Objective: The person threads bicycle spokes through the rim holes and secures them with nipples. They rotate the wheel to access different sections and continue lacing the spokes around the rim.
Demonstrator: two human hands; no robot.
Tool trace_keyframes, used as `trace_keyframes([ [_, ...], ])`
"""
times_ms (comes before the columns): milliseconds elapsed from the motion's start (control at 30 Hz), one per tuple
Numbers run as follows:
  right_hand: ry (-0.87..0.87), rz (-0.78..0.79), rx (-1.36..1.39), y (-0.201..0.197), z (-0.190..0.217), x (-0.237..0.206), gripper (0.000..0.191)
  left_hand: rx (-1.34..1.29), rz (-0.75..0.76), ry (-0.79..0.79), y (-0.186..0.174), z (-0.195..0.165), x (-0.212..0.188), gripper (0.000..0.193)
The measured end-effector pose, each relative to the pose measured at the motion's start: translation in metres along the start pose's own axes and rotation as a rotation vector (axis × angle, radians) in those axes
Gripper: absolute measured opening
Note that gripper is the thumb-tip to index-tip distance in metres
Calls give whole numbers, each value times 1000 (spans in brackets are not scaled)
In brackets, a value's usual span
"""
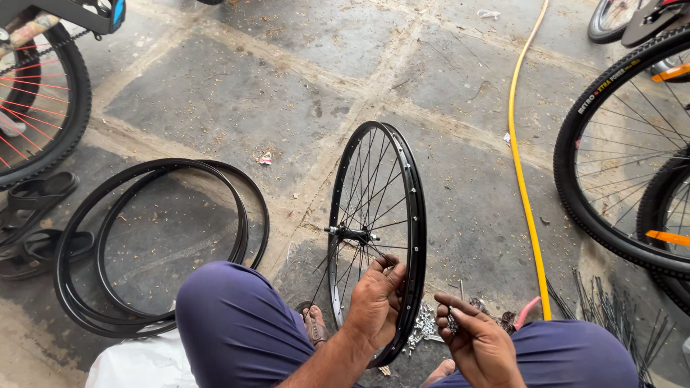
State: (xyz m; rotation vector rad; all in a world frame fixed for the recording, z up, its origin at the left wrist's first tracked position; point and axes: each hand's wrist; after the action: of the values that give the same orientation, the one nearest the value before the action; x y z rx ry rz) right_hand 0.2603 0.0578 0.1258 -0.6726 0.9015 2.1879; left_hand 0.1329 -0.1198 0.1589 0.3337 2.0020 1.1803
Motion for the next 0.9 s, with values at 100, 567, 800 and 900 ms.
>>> trace_keyframes([
  [100,-20,3,-52,-2,0,-1,32,-6,26,21,0,0,0,31],
  [567,-145,-101,-124,1,8,-1,25,21,-25,2,0,1,1,41],
  [800,-229,322,-23,27,30,-12,14,7,-3,-10,-3,3,3,45],
  [900,-299,98,-289,50,36,-19,19,-36,52,12,-4,2,3,47],
])
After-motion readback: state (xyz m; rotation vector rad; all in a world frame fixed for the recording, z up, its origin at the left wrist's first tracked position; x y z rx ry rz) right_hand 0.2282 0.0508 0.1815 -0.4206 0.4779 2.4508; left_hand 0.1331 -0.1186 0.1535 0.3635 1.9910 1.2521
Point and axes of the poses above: each hand's wrist, its own x-axis towards the middle knuckle, its own y-axis out of the palm, z = x × y, and after that the axes turned 10 degrees about -z, right-handed
